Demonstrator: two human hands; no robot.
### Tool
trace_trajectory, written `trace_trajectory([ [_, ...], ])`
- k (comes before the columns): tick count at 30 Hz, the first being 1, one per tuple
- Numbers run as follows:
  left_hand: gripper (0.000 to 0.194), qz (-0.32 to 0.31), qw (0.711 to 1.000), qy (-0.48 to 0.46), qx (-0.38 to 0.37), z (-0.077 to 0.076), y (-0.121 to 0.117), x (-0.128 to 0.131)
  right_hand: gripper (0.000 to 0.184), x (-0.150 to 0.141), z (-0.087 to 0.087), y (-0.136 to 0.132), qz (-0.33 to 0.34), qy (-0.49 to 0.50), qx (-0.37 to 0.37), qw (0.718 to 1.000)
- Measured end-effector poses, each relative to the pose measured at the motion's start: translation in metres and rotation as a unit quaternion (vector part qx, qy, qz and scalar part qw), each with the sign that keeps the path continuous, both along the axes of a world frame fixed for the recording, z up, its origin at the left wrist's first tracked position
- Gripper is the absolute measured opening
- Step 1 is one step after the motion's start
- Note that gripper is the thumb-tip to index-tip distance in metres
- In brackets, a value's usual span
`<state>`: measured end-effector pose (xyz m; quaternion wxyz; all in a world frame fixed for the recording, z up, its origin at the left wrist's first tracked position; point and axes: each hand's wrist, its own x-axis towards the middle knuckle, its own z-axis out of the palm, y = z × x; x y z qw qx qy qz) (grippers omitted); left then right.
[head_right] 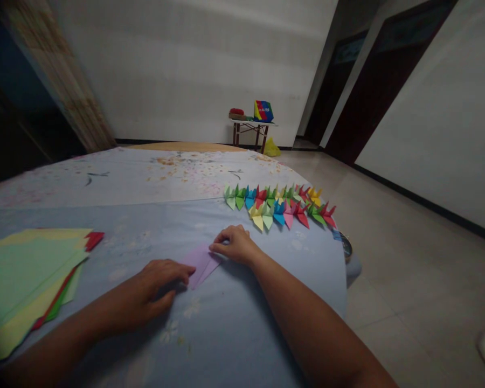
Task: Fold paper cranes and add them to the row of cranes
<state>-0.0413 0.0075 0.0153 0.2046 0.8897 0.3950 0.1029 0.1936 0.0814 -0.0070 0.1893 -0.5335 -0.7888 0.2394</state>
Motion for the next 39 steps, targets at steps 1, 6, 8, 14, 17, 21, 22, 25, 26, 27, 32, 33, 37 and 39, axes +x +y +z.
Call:
trace_trajectory([
  [1, 0.039, 0.003, 1.0, -0.005, 0.005, -0.002, 0.001, 0.001, 0.025, 0.0, 0.0, 0.0, -0.001, 0.007, 0.0, 1.0],
  [6, 0.033, 0.019, 0.998, -0.015, 0.064, -0.012, 0.004, 0.007, 0.024, -0.002, -0.002, -0.004, 0.002, -0.009, 0.029, 1.0],
  [8, 0.035, 0.037, 0.994, -0.008, 0.104, -0.018, 0.005, 0.009, 0.023, -0.004, -0.004, -0.005, 0.004, -0.019, 0.042, 0.999],
  [14, 0.039, 0.055, 0.99, 0.018, 0.132, -0.026, 0.007, 0.011, 0.022, -0.01, -0.007, -0.004, 0.035, -0.039, 0.087, 0.995],
  [17, 0.036, 0.052, 0.99, 0.019, 0.131, -0.022, 0.005, 0.013, 0.021, -0.014, -0.007, -0.003, 0.056, -0.055, 0.107, 0.991],
  [21, 0.033, 0.058, 0.99, 0.021, 0.127, -0.019, 0.004, 0.014, 0.023, -0.015, -0.007, -0.005, 0.066, -0.075, 0.142, 0.985],
  [22, 0.032, 0.059, 0.99, 0.022, 0.125, -0.019, 0.004, 0.015, 0.022, -0.015, -0.007, -0.006, 0.068, -0.08, 0.151, 0.983],
  [25, 0.029, 0.061, 0.99, 0.026, 0.121, -0.018, 0.004, 0.015, 0.021, -0.015, -0.005, -0.009, 0.083, -0.098, 0.163, 0.978],
  [26, 0.029, 0.06, 0.991, 0.028, 0.12, -0.018, 0.005, 0.015, 0.02, -0.015, -0.004, -0.01, 0.089, -0.105, 0.164, 0.977],
  [27, 0.027, 0.058, 0.991, 0.03, 0.12, -0.017, 0.005, 0.014, 0.02, -0.015, -0.003, -0.011, 0.095, -0.109, 0.164, 0.976],
  [32, 0.024, 0.039, 0.99, 0.018, 0.134, -0.018, 0.007, 0.013, 0.019, -0.015, -0.002, -0.016, 0.115, -0.09, 0.165, 0.975],
  [33, 0.023, 0.035, 0.989, 0.013, 0.14, -0.018, 0.007, 0.012, 0.019, -0.015, -0.003, -0.016, 0.119, -0.083, 0.163, 0.976],
  [37, 0.019, 0.026, 0.987, 0.004, 0.156, -0.019, 0.006, 0.012, 0.026, -0.016, -0.003, -0.017, 0.155, -0.056, 0.159, 0.973],
  [39, 0.021, 0.025, 0.987, 0.008, 0.156, -0.019, 0.005, 0.013, 0.031, -0.017, -0.004, -0.017, 0.173, -0.05, 0.158, 0.971],
])
